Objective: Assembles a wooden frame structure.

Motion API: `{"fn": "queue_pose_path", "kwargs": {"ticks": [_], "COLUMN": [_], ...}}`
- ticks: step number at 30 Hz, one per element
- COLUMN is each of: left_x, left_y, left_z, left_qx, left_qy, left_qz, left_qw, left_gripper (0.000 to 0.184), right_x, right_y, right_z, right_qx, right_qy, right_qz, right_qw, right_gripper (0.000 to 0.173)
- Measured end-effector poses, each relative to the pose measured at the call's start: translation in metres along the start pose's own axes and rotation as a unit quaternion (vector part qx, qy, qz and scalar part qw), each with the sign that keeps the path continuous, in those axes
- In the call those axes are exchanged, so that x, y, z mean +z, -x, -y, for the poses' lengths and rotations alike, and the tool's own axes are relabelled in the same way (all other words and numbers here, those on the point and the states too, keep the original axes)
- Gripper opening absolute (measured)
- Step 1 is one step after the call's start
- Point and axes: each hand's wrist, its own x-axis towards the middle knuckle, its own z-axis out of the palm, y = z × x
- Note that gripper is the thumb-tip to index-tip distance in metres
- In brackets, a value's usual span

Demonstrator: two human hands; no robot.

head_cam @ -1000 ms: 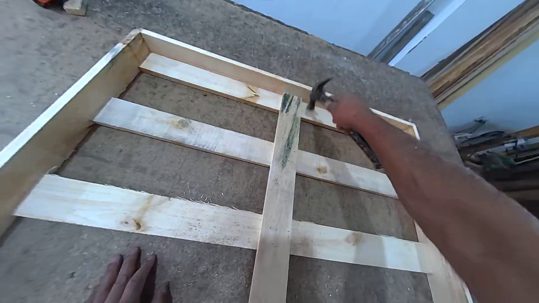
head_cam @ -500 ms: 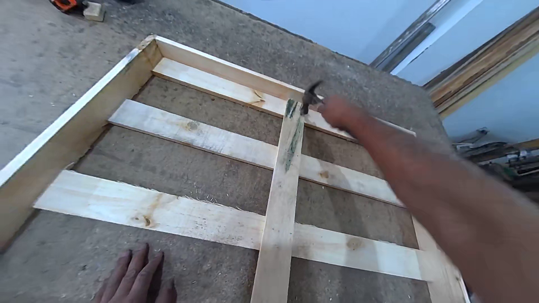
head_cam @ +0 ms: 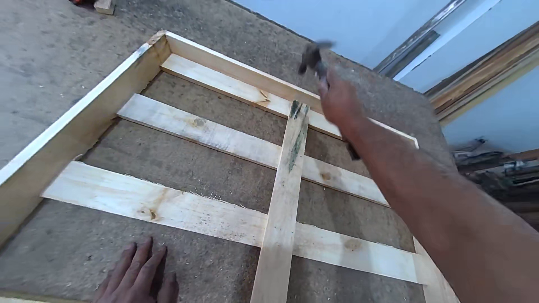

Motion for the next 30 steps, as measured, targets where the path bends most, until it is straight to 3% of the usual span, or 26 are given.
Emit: {"fn": "queue_pose_path", "kwargs": {"ticks": [2, 4, 6, 9, 10, 12, 14, 17, 21, 24, 26, 28, 30], "left_x": [0.0, 0.001, 0.001, 0.001, 0.0, 0.0, 0.0, 0.002, 0.003, 0.007, 0.005, 0.004, 0.004], "left_y": [-0.001, 0.0, 0.002, 0.0, 0.0, -0.001, 0.001, 0.001, 0.001, 0.001, 0.003, 0.003, 0.002], "left_z": [0.0, 0.0, 0.002, 0.001, 0.0, -0.001, 0.0, -0.001, 0.001, 0.001, 0.001, 0.0, -0.002], "left_qx": [0.001, 0.0, 0.002, -0.001, -0.002, 0.0, -0.004, -0.005, 0.0, 0.002, 0.004, 0.005, 0.0], "left_qy": [-0.002, -0.008, -0.009, -0.001, -0.003, -0.007, -0.01, -0.005, -0.007, -0.006, -0.01, -0.011, -0.008], "left_qz": [-0.001, -0.002, -0.004, -0.003, -0.002, -0.003, -0.001, -0.004, -0.016, -0.019, -0.02, -0.023, -0.026], "left_qw": [1.0, 1.0, 1.0, 1.0, 1.0, 1.0, 1.0, 1.0, 1.0, 1.0, 1.0, 1.0, 1.0], "left_gripper": [0.06, 0.06, 0.061, 0.06, 0.06, 0.06, 0.06, 0.06, 0.059, 0.059, 0.059, 0.058, 0.059], "right_x": [0.02, -0.001, -0.014, 0.014, 0.031, 0.042, 0.027, 0.027, -0.015, -0.039, -0.021, -0.002, -0.012], "right_y": [0.002, -0.015, -0.014, 0.01, 0.019, 0.023, 0.011, 0.015, -0.002, 0.016, 0.032, 0.033, 0.023], "right_z": [-0.012, 0.0, 0.005, 0.001, -0.002, -0.011, -0.012, -0.006, 0.011, 0.025, 0.022, 0.006, 0.006], "right_qx": [0.028, 0.041, 0.048, 0.099, 0.119, 0.156, 0.138, 0.109, 0.016, -0.029, -0.037, -0.042, -0.017], "right_qy": [0.045, 0.142, 0.117, -0.072, -0.105, -0.098, -0.077, -0.094, 0.067, 0.011, -0.013, 0.063, 0.144], "right_qz": [0.091, 0.178, 0.128, -0.031, -0.017, 0.09, 0.131, 0.078, 0.221, 0.095, 0.049, 0.138, 0.218], "right_qw": [0.994, 0.973, 0.984, 0.992, 0.987, 0.979, 0.979, 0.987, 0.973, 0.995, 0.998, 0.988, 0.965], "right_gripper": [0.043, 0.039, 0.041, 0.046, 0.047, 0.051, 0.052, 0.047, 0.048, 0.045, 0.043, 0.043, 0.041]}}
